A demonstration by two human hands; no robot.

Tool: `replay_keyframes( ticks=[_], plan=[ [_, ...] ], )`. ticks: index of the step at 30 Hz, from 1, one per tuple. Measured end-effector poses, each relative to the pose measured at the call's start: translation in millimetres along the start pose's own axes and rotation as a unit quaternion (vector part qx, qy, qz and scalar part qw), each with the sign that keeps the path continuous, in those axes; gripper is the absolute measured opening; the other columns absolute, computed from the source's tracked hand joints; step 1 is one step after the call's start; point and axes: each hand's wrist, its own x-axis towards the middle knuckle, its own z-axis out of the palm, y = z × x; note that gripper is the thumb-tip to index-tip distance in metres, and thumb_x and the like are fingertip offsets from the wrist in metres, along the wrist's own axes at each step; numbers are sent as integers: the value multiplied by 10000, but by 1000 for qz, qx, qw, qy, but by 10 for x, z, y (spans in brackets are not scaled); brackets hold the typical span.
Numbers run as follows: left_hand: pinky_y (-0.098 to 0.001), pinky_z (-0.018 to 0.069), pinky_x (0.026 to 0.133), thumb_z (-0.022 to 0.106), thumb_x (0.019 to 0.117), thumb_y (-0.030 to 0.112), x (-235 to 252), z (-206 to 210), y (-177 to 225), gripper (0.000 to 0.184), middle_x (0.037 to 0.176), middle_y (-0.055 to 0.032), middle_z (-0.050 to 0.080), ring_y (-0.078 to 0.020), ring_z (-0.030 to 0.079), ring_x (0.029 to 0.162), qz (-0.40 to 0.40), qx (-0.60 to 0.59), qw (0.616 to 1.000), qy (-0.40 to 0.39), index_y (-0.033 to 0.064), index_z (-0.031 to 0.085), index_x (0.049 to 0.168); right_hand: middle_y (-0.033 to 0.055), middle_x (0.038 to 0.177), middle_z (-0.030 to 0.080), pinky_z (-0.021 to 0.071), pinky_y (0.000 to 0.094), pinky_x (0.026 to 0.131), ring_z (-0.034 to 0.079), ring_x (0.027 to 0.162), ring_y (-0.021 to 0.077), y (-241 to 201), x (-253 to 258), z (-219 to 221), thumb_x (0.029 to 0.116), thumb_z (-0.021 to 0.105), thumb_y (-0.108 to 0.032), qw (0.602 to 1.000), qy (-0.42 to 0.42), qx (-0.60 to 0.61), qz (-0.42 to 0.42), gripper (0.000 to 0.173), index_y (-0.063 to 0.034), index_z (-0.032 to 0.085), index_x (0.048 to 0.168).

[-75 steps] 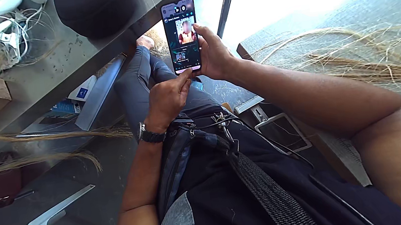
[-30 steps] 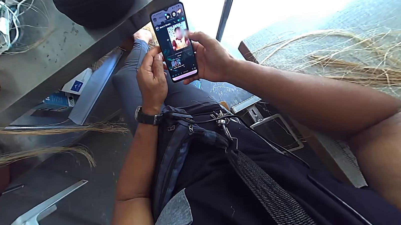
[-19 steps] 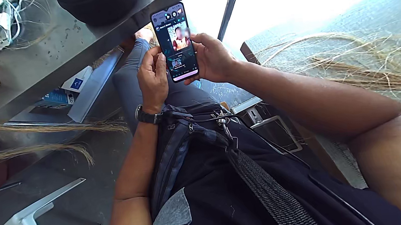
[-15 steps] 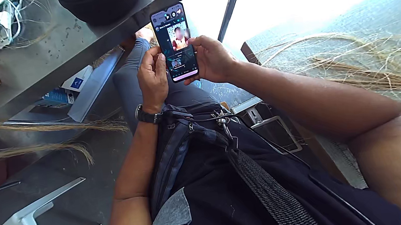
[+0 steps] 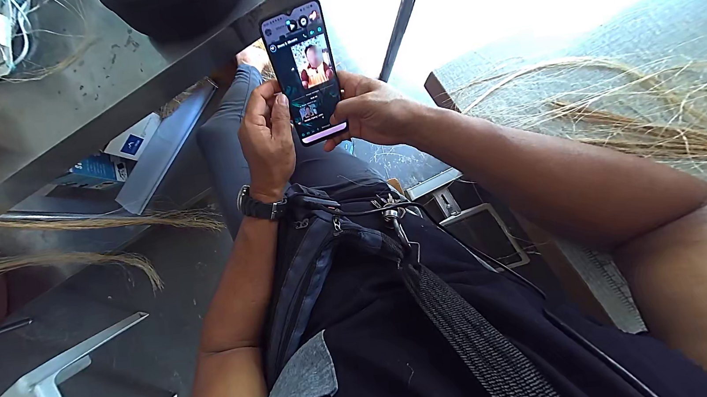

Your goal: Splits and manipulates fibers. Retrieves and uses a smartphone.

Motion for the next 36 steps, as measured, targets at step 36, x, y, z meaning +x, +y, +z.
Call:
replay_keyframes(
  ticks=[36],
  plan=[
    [-327,611,748,439,1088,104,-19,-6,-26,287,949,-77,719,-139,704,817,-1,-7,1000,1,-38,590,1287,164,1263,645,651,539,721,711,1081,333,-21,-22,6,927,447,146,999,-24,-44,8,565,-102,367,1428]
  ],
)
